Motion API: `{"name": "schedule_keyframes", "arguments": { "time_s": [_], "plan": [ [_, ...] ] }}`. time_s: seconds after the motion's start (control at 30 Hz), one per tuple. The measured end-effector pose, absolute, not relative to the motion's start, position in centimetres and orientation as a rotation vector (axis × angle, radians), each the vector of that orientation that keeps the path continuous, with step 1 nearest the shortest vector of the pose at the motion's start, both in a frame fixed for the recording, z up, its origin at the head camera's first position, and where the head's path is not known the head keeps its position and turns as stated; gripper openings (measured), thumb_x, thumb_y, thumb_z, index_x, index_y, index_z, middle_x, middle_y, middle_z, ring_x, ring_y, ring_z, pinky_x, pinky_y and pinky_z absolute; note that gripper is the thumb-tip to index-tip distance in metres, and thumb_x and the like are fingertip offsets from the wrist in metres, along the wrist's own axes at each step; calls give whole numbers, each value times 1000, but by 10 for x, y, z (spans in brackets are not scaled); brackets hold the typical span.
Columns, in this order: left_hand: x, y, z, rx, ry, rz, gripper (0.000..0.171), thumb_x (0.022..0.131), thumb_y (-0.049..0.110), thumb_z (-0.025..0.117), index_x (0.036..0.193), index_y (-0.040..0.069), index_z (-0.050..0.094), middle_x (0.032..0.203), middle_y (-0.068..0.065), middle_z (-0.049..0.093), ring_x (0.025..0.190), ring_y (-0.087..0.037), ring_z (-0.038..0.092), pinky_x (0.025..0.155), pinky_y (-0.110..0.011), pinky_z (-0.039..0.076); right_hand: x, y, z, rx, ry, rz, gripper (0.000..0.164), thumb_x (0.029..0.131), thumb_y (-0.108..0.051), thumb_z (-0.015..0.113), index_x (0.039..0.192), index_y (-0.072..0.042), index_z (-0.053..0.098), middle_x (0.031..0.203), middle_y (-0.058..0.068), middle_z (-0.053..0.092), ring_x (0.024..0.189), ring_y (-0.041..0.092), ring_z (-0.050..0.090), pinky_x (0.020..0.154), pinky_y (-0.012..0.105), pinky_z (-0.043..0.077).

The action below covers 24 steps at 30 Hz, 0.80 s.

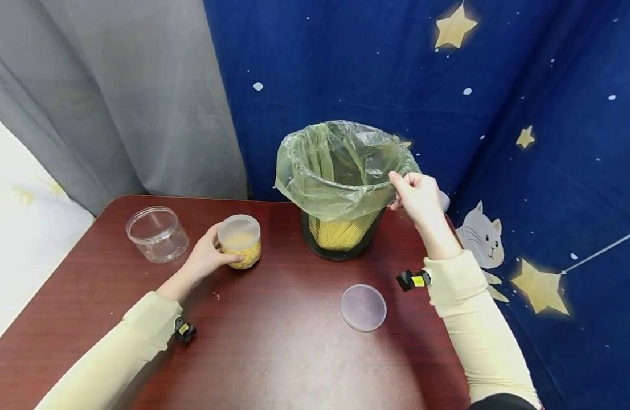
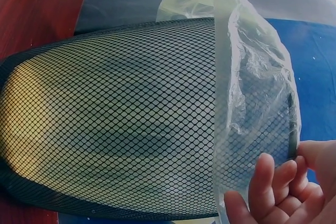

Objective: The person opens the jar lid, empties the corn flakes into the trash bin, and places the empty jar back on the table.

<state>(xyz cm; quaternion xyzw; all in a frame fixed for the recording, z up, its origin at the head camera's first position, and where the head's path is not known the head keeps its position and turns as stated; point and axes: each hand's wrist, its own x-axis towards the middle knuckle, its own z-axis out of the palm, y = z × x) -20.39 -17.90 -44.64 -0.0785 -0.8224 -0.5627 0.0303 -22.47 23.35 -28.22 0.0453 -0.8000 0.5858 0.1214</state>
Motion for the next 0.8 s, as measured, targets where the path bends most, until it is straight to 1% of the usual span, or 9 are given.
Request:
{"name": "schedule_keyframes", "arguments": {
  "time_s": [0.3, 0.53, 0.67, 0.8],
  "plan": [
    [-190, -169, -441, -291, -2475, -1887, 89, 58, -1, 80, 133, 3, 32, 124, -16, 46, 112, -24, 45, 91, -39, 38, -224, 231, -281, 106, -2313, 1671, 44, 87, -25, 59, 52, -1, 46, 44, -2, 47, 37, 11, 54, 43, 22, 46],
    [-171, -156, -415, -331, -2452, -1991, 86, 59, -12, 75, 131, -4, 30, 125, -22, 43, 114, -31, 43, 92, -44, 36, -223, 234, -280, 106, -2334, 1602, 47, 87, -27, 58, 57, 6, 47, 45, -1, 48, 38, 10, 54, 43, 20, 45],
    [-163, -151, -409, -352, -2460, -1997, 85, 59, -14, 74, 131, -4, 31, 125, -22, 42, 113, -32, 44, 91, -44, 37, -219, 234, -277, 104, -2363, 1479, 47, 87, -31, 58, 59, 5, 49, 45, 0, 50, 39, 10, 55, 40, 19, 41],
    [-161, -149, -412, -383, -2425, -2035, 86, 57, -13, 75, 131, -3, 32, 124, -20, 43, 113, -32, 44, 91, -44, 37, -212, 232, -272, 85, -2397, 1319, 49, 85, -39, 58, 59, 3, 51, 46, 2, 52, 40, 10, 56, 38, 20, 36]
  ]
}}
